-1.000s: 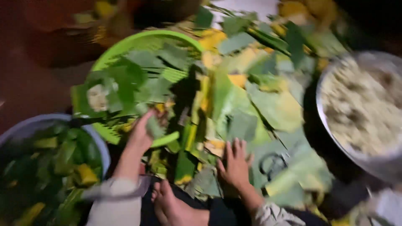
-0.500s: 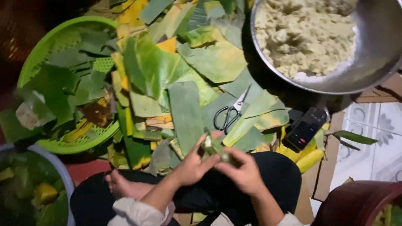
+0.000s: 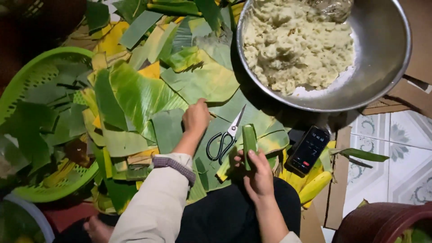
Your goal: Wrapping food portions into banana leaves and placing them in a basket
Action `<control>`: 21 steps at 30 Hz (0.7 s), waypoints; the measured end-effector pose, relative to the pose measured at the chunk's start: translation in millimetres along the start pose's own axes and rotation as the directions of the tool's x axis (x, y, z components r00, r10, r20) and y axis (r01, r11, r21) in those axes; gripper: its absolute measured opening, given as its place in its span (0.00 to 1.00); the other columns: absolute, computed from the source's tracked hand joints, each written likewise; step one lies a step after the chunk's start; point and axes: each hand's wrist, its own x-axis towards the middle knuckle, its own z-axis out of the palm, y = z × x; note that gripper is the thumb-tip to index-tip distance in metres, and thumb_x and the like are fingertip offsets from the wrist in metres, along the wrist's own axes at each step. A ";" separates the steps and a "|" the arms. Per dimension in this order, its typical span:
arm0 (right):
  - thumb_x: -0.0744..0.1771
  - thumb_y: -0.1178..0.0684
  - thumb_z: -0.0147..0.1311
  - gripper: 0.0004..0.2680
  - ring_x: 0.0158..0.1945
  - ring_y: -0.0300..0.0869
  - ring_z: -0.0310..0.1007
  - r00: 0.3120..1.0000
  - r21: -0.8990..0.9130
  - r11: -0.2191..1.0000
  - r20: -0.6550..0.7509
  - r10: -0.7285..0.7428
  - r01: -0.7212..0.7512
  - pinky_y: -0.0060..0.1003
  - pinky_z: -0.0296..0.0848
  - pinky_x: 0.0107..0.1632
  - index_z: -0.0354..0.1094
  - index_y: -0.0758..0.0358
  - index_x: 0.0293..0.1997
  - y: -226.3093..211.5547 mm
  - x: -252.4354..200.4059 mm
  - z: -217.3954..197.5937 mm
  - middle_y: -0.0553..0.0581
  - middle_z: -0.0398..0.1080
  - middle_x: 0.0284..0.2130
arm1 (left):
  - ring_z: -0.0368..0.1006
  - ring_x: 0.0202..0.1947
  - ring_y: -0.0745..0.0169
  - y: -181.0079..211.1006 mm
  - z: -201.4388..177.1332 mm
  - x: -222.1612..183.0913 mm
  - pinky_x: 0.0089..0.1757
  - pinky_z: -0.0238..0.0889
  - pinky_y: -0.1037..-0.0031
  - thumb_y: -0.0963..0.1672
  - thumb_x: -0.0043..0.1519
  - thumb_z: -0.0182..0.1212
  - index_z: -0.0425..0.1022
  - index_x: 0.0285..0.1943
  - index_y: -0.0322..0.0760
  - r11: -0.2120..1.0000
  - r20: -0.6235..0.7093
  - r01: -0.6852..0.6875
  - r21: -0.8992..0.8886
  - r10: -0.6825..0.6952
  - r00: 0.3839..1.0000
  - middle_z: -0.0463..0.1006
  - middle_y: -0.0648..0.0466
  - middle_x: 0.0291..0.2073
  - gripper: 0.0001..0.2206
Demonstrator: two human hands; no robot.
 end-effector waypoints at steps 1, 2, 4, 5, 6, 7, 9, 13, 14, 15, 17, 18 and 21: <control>0.68 0.57 0.53 0.08 0.39 0.49 0.73 1.000 0.014 1.000 0.009 0.005 -0.006 0.42 0.69 0.43 0.65 0.63 0.51 -0.8 0.2 0.1 0.63 0.72 0.39 | 0.77 0.40 0.34 -4.9 -2.2 0.0 0.39 0.68 0.48 0.42 0.64 0.49 0.77 0.61 0.44 0.985 -0.120 -0.097 -0.142 0.080 0.990 0.82 0.42 0.39 0.17; 0.68 0.57 0.52 0.07 0.38 0.49 0.72 1.000 0.023 1.000 0.023 0.012 -0.013 0.41 0.69 0.42 0.64 0.64 0.51 -2.0 0.8 0.1 0.63 0.71 0.39 | 0.76 0.44 0.38 -10.2 -4.4 -0.6 0.42 0.69 0.52 0.41 0.63 0.50 0.80 0.54 0.39 0.941 -0.250 -0.202 -0.272 0.134 0.959 0.82 0.45 0.46 0.15; 0.68 0.56 0.50 0.12 0.37 0.47 0.72 1.000 0.044 0.999 0.017 0.001 -0.002 0.39 0.69 0.43 0.62 0.65 0.58 -6.3 -2.2 0.0 0.62 0.70 0.38 | 0.74 0.43 0.46 -14.3 -53.5 -46.4 0.41 0.69 0.60 0.41 0.64 0.51 0.77 0.48 0.36 0.879 -0.254 -0.318 -0.354 0.237 0.938 0.78 0.47 0.45 0.09; 0.68 0.55 0.49 0.17 0.36 0.45 0.71 1.000 0.062 0.998 0.010 -0.009 0.008 0.37 0.69 0.43 0.61 0.67 0.65 -7.6 -3.8 1.0 0.62 0.70 0.37 | 0.72 0.42 0.54 -17.1 -79.2 -68.9 0.40 0.70 0.68 0.40 0.65 0.52 0.74 0.41 0.32 0.796 -0.265 -0.422 -0.433 0.335 0.904 0.74 0.49 0.44 0.05; 0.68 0.55 0.49 0.17 0.36 0.45 0.71 1.000 0.069 0.998 0.011 -0.009 0.008 0.37 0.69 0.43 0.61 0.67 0.65 -3.8 3.2 -6.6 0.62 0.70 0.37 | 0.72 0.42 0.54 -44.5 -82.5 -84.7 0.40 0.70 0.68 0.40 0.65 0.52 0.74 0.41 0.32 0.798 -0.265 -0.425 -0.428 0.339 0.903 0.74 0.49 0.44 0.05; 0.69 0.54 0.50 0.10 0.35 0.45 0.71 0.996 0.170 0.982 -0.059 -0.073 0.082 0.37 0.71 0.40 0.63 0.64 0.55 1.5 9.5 -13.7 0.60 0.70 0.33 | 0.72 0.47 0.49 -73.4 -86.7 -100.9 0.48 0.67 0.62 0.41 0.67 0.48 0.76 0.40 0.30 0.801 -0.320 -0.394 -0.451 0.267 0.909 0.76 0.45 0.44 0.10; 0.70 0.53 0.50 0.04 0.34 0.44 0.71 0.985 0.257 0.955 -0.126 -0.117 0.146 0.37 0.72 0.38 0.66 0.60 0.45 8.6 15.5 -22.4 0.58 0.70 0.29 | 0.72 0.53 0.43 -112.8 -90.6 -134.9 0.57 0.64 0.56 0.42 0.68 0.43 0.78 0.40 0.29 0.808 -0.375 -0.351 -0.474 0.176 0.910 0.79 0.41 0.44 0.16; 0.72 0.46 0.46 0.10 0.40 0.46 0.68 0.995 0.239 0.968 -0.086 -0.056 0.075 0.40 0.67 0.46 0.67 0.58 0.53 10.3 7.9 -8.9 0.54 0.69 0.37 | 0.65 0.41 0.65 -152.1 -60.7 -189.8 0.40 0.57 0.75 0.48 0.67 0.55 0.68 0.62 0.39 0.272 0.142 0.305 -0.913 -0.488 0.861 0.69 0.53 0.42 0.17; 0.73 0.48 0.45 0.12 0.48 0.46 0.71 0.998 0.227 0.973 -0.046 -0.038 0.047 0.41 0.70 0.54 0.67 0.58 0.61 11.0 2.8 -1.7 0.54 0.72 0.45 | 0.62 0.22 0.71 -162.7 -45.6 -202.9 0.25 0.52 0.78 0.48 0.65 0.62 0.69 0.57 0.42 0.255 0.288 0.440 -0.861 -0.469 0.835 0.67 0.58 0.23 0.15; 0.73 0.48 0.45 0.12 0.48 0.46 0.71 0.999 0.215 0.976 -0.027 -0.033 0.038 0.41 0.70 0.54 0.67 0.58 0.61 19.5 3.6 -4.0 0.54 0.72 0.45 | 0.62 0.22 0.71 -129.8 -80.5 -209.5 0.25 0.52 0.78 0.48 0.65 0.62 0.69 0.57 0.42 0.244 0.277 0.431 -0.869 -0.481 0.832 0.67 0.58 0.23 0.15; 0.70 0.51 0.54 0.05 0.38 0.45 0.67 0.998 -0.033 0.998 -0.035 -0.057 0.056 0.45 0.68 0.44 0.64 0.55 0.37 34.7 4.7 -10.7 0.51 0.62 0.31 | 0.79 0.45 0.49 -62.8 -150.3 -221.6 0.45 0.62 0.64 0.61 0.56 0.56 0.84 0.50 0.49 0.562 0.430 0.748 -0.353 -0.613 0.663 0.86 0.55 0.42 0.25; 0.70 0.51 0.54 0.05 0.38 0.45 0.67 0.998 -0.038 0.997 -0.024 -0.061 0.060 0.45 0.68 0.44 0.64 0.55 0.37 38.3 -1.2 -6.3 0.51 0.62 0.31 | 0.79 0.45 0.49 -74.6 -128.8 -224.5 0.45 0.62 0.64 0.61 0.56 0.56 0.84 0.50 0.49 0.558 0.426 0.746 -0.364 -0.613 0.666 0.86 0.55 0.42 0.25; 0.71 0.53 0.52 0.16 0.22 0.32 0.45 0.978 -0.312 0.929 0.123 -0.168 0.198 0.29 0.46 0.26 0.45 0.50 0.26 40.8 -15.4 5.7 0.45 0.45 0.21 | 0.80 0.49 0.57 -92.4 -95.8 -226.3 0.47 0.68 0.69 0.55 0.60 0.58 0.82 0.56 0.35 0.455 0.421 0.582 -0.674 -0.411 0.809 0.85 0.51 0.47 0.25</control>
